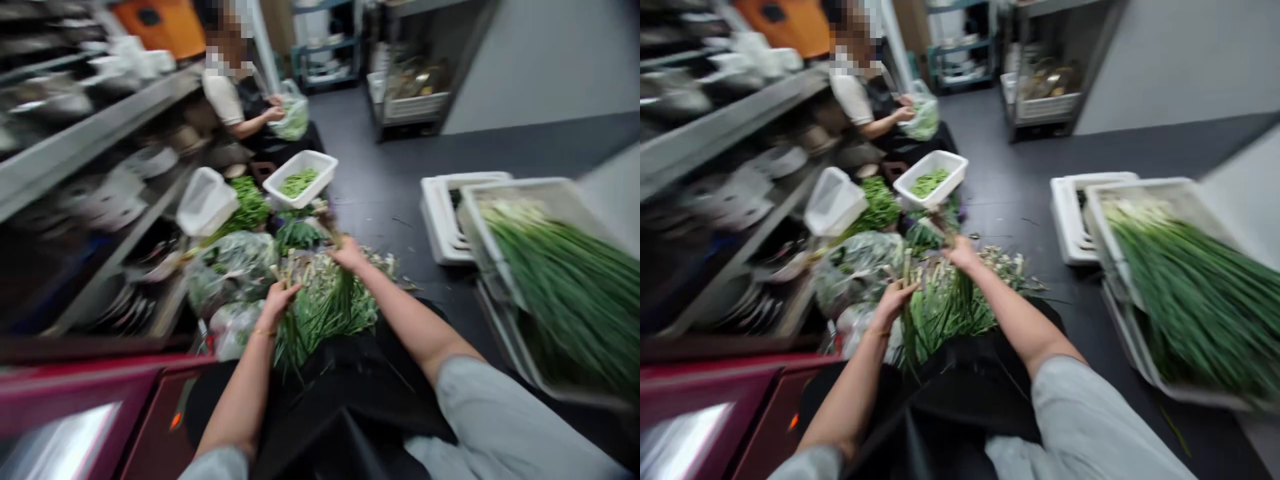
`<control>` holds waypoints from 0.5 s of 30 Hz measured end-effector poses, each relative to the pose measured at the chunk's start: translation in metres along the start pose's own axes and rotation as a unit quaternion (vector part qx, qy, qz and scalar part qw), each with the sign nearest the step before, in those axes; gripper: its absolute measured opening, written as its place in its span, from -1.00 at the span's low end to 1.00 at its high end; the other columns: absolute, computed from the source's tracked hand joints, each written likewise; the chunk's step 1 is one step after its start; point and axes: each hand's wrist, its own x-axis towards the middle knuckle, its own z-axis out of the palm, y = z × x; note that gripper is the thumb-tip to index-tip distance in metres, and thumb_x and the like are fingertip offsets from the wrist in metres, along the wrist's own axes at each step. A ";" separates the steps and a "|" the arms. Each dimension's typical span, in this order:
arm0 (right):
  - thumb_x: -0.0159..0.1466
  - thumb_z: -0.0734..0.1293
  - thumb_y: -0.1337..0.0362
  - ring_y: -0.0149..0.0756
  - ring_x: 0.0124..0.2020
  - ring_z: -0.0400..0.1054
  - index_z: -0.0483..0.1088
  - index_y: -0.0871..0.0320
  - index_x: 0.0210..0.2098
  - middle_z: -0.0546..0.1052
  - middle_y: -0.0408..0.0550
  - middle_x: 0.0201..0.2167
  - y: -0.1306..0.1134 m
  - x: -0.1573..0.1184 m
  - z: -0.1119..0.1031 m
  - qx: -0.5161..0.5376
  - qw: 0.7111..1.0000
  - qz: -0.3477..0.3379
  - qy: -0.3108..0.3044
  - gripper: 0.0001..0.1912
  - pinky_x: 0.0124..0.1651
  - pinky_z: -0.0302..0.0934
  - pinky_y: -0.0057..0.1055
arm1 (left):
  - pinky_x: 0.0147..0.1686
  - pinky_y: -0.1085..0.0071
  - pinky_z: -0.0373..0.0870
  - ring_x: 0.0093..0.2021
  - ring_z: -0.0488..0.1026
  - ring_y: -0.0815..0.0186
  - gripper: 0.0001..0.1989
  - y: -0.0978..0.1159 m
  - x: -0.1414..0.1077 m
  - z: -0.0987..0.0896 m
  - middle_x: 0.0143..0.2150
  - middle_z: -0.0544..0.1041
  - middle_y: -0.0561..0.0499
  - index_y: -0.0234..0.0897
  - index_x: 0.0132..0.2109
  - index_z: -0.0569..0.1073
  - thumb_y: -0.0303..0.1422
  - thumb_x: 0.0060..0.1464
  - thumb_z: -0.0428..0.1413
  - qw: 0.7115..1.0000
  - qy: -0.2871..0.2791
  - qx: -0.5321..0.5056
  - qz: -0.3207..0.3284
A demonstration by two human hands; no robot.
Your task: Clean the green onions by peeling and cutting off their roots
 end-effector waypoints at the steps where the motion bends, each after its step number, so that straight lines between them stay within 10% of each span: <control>1: 0.04 0.43 0.29 -0.29 -0.32 0.43 0.47 0.24 -0.24 0.57 0.03 -0.29 0.001 -0.005 0.008 -0.056 0.998 -0.032 -0.021 -0.71 -0.25 0.29 -0.41 | -0.60 0.47 -0.03 -0.65 0.06 0.47 -0.58 0.002 0.000 0.000 -0.68 0.17 0.16 -0.25 -0.57 0.28 -0.02 -0.21 0.22 1.000 -0.010 0.020 0.008; 3: 0.08 0.42 0.24 -0.25 -0.15 0.41 0.47 0.18 -0.15 0.54 0.03 -0.12 0.004 -0.010 0.026 -0.124 0.980 -0.125 -0.093 -0.67 -0.14 0.26 -0.43 | -0.62 0.46 -0.02 -0.65 0.07 0.44 -0.62 0.007 0.004 0.000 -0.69 0.18 0.14 -0.25 -0.58 0.30 -0.05 -0.14 0.16 0.993 -0.042 0.106 0.027; 7: 0.10 0.42 0.10 -0.35 -0.38 0.36 0.47 0.21 -0.39 0.52 -0.07 -0.40 0.008 -0.019 0.047 -0.185 0.947 -0.117 -0.237 -0.73 -0.35 0.15 -0.50 | -0.58 0.45 0.10 -0.55 0.24 0.35 -0.77 0.014 0.007 -0.003 -0.58 0.37 0.02 -0.24 -0.58 0.40 -0.18 -0.17 0.15 0.973 -0.108 0.190 0.079; 15: -0.04 0.46 -0.11 -0.44 -0.43 0.31 0.43 0.27 -0.38 0.47 -0.14 -0.45 0.007 -0.030 0.050 0.190 0.966 -0.065 -0.162 -0.47 -0.35 0.18 -0.52 | -0.64 0.45 -0.11 -0.66 0.01 0.45 -0.57 0.021 -0.010 -0.007 -0.68 0.11 0.13 -0.32 -0.42 0.51 0.00 0.02 0.08 0.938 -0.320 0.128 0.025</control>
